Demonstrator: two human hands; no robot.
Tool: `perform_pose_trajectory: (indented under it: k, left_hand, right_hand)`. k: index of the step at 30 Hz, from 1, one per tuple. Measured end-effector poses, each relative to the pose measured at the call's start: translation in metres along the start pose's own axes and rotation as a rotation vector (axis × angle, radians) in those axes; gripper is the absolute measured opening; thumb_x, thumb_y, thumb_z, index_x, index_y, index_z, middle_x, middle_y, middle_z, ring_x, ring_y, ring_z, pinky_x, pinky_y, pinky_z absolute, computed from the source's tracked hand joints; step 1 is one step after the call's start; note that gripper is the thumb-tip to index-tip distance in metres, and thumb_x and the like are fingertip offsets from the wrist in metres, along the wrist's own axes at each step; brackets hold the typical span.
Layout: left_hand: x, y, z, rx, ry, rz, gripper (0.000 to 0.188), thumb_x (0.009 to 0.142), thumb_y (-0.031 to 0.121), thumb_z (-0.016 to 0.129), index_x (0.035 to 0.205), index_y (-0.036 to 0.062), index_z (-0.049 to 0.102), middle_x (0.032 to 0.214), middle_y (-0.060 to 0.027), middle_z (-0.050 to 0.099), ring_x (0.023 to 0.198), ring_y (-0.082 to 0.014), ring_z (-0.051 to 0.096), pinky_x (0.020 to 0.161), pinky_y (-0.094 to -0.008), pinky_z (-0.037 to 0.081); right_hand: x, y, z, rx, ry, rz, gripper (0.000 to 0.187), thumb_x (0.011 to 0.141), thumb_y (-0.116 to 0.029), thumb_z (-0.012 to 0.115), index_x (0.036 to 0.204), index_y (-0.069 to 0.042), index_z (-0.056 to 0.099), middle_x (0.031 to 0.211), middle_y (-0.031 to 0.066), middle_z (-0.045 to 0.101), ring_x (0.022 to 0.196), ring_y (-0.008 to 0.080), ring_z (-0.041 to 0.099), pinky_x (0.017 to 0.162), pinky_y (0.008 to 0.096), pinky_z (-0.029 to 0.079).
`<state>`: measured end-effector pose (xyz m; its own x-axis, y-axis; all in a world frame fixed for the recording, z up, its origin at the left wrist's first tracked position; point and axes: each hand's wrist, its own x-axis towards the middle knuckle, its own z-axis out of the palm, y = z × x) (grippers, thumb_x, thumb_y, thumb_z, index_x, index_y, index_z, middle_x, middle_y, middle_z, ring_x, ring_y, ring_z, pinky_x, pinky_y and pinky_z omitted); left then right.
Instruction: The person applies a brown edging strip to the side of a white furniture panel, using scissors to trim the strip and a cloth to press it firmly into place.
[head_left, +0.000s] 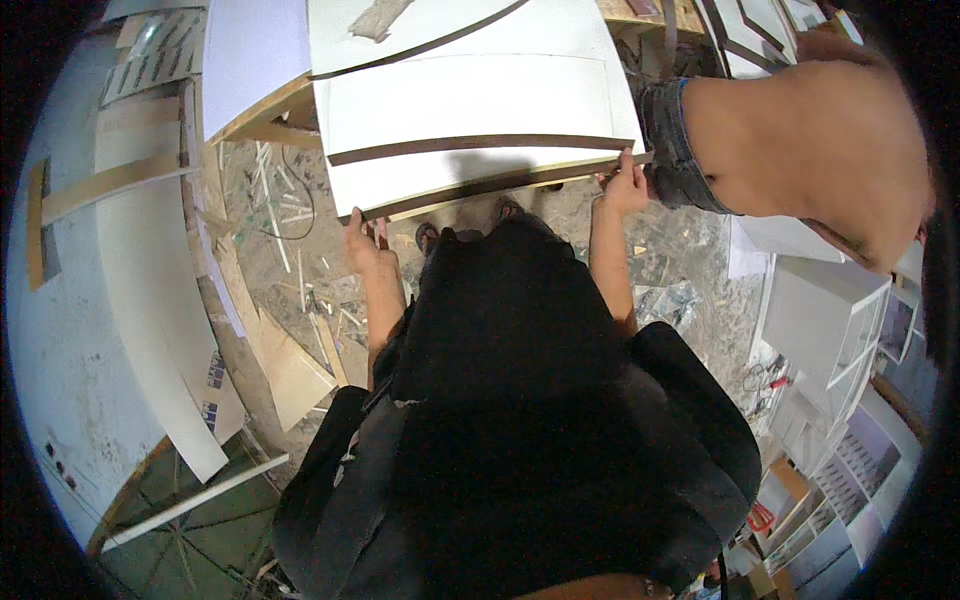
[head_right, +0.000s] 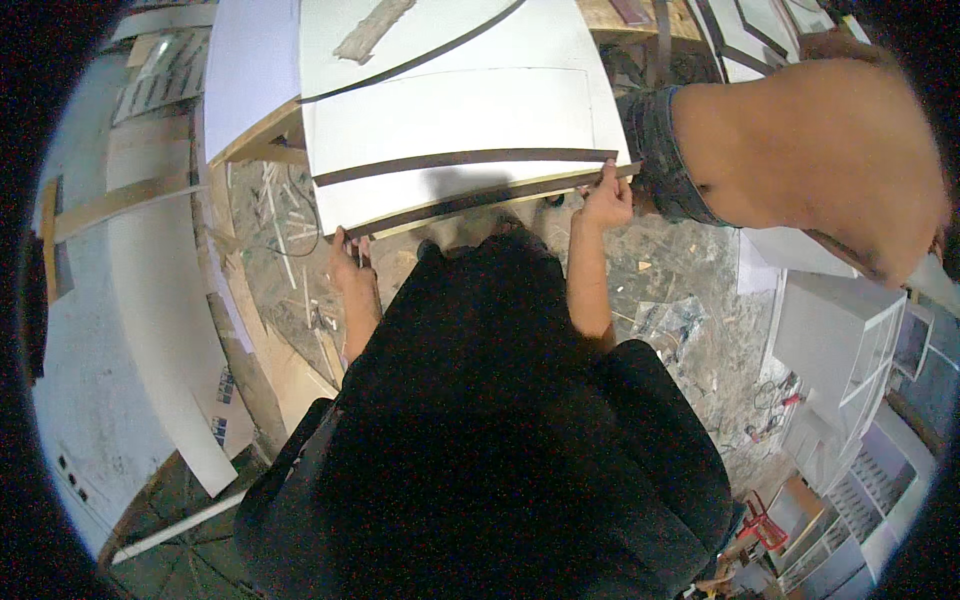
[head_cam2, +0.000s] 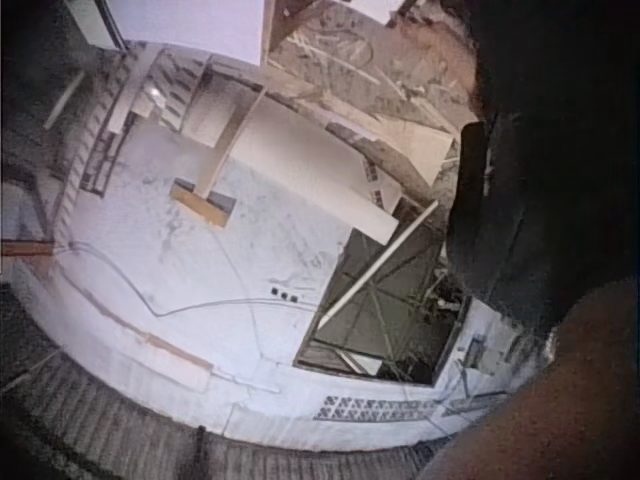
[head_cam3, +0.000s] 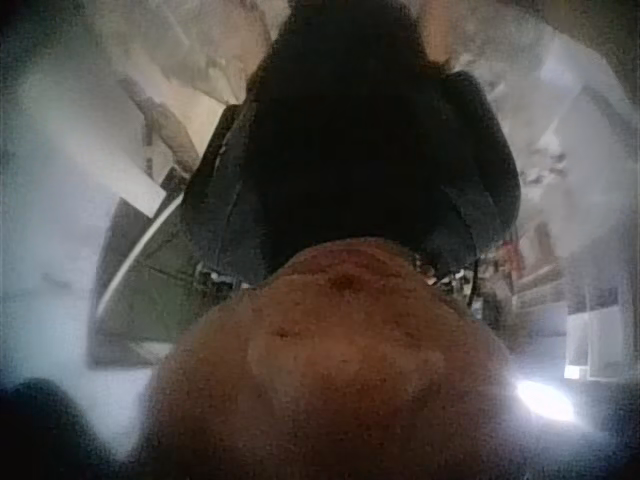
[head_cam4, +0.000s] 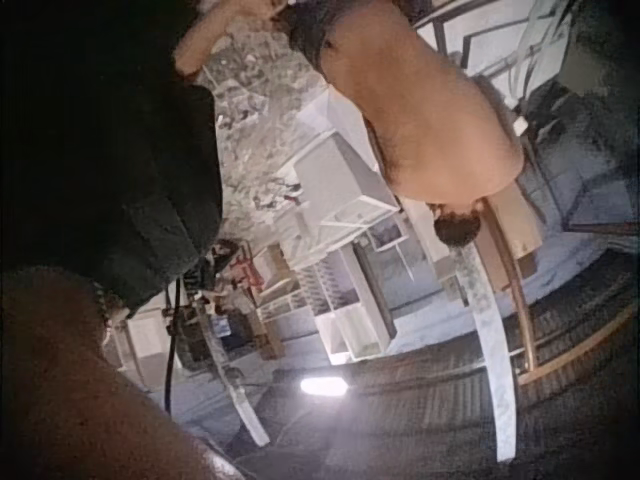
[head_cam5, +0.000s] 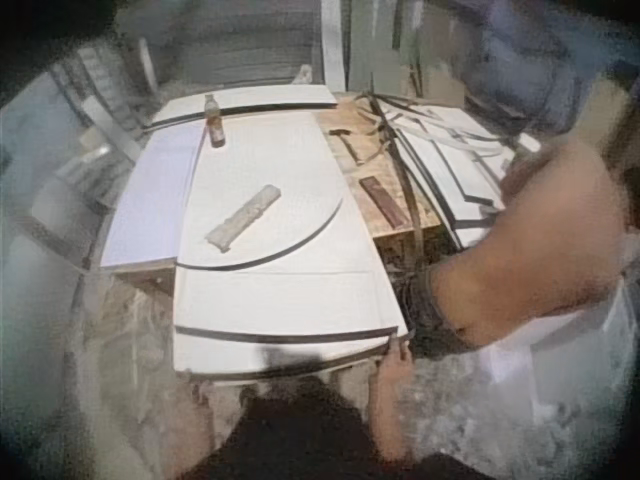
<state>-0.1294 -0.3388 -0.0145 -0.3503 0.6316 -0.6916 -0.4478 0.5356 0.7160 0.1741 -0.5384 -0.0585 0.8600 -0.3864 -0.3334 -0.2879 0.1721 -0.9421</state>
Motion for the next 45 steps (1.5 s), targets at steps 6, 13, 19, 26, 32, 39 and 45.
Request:
perform_pose_trajectory:
  k: [6, 13, 19, 26, 32, 39, 45]
  left_hand:
    - [0.014, -0.002, -0.002, 0.009, 0.025, -0.014, 0.037, 0.077, 0.007, 0.077, 0.108, 0.0023, 0.056, 0.091, -0.0081, 0.057, 0.081, -0.0193, 0.056, 0.063, -0.0319, 0.059]
    - [0.017, -0.008, -0.004, -0.044, 0.009, 0.042, 0.029, 0.076, 0.008, 0.079, 0.095, 0.0049, 0.057, 0.090, -0.0064, 0.059, 0.079, -0.0189, 0.056, 0.060, -0.0306, 0.059]
    - [0.007, -0.008, 0.000, -0.036, 0.015, 0.060, 0.022, 0.079, 0.009, 0.077, 0.086, 0.0068, 0.057, 0.082, -0.0040, 0.060, 0.072, -0.0154, 0.056, 0.058, -0.0289, 0.057]
    - [0.005, -0.006, 0.000, -0.011, 0.008, 0.051, 0.021, 0.080, 0.010, 0.076, 0.084, 0.0065, 0.056, 0.079, -0.0032, 0.058, 0.071, -0.0137, 0.056, 0.056, -0.0276, 0.056]
    - [0.003, -0.004, 0.002, 0.028, 0.004, 0.048, 0.025, 0.083, 0.018, 0.075, 0.092, 0.0003, 0.060, 0.088, -0.0081, 0.056, 0.075, -0.0175, 0.056, 0.058, -0.0263, 0.056]
    - [0.023, -0.009, -0.006, -0.006, -0.018, -0.044, 0.020, 0.087, 0.018, 0.072, 0.085, 0.0046, 0.057, 0.073, -0.0033, 0.055, 0.061, -0.0145, 0.054, 0.048, -0.0231, 0.048]
    - [0.035, -0.014, -0.009, -0.044, -0.073, -0.053, 0.026, 0.086, 0.025, 0.074, 0.093, 0.0018, 0.063, 0.084, -0.0061, 0.058, 0.074, -0.0178, 0.055, 0.062, -0.0260, 0.055]
  right_hand:
    - [0.001, 0.001, 0.002, 0.064, -0.013, 0.019, 0.023, 0.081, -0.017, 0.076, 0.078, 0.001, 0.062, 0.064, 0.0047, 0.059, 0.049, 0.0122, 0.053, 0.038, 0.0262, 0.044]
    - [-0.002, -0.001, 0.005, 0.081, -0.014, 0.022, 0.024, 0.083, -0.021, 0.075, 0.083, 0.001, 0.065, 0.070, 0.0044, 0.063, 0.050, 0.0118, 0.054, 0.038, 0.0242, 0.043]
    - [-0.003, 0.000, 0.006, 0.080, -0.007, 0.048, 0.027, 0.083, -0.022, 0.076, 0.089, 0.002, 0.064, 0.077, 0.0073, 0.064, 0.056, 0.0129, 0.056, 0.041, 0.0261, 0.043]
    - [0.001, 0.009, 0.005, 0.115, -0.069, -0.006, 0.025, 0.085, -0.021, 0.074, 0.083, 0.001, 0.063, 0.068, 0.0051, 0.059, 0.051, 0.0117, 0.051, 0.040, 0.0271, 0.040]
    - [0.003, 0.012, 0.002, 0.165, -0.088, 0.021, 0.021, 0.084, -0.017, 0.074, 0.087, 0.001, 0.063, 0.072, 0.0067, 0.063, 0.053, 0.0131, 0.054, 0.040, 0.0271, 0.039]
    - [0.004, 0.022, 0.011, 0.119, 0.031, -0.049, 0.024, 0.084, -0.020, 0.075, 0.081, 0.002, 0.064, 0.070, 0.0047, 0.062, 0.050, 0.0125, 0.051, 0.037, 0.0259, 0.038]
    - [-0.002, 0.006, 0.007, 0.251, -0.024, 0.079, 0.023, 0.087, -0.019, 0.072, 0.085, 0.002, 0.062, 0.065, -0.0009, 0.053, 0.050, 0.0075, 0.045, 0.038, 0.0237, 0.037]
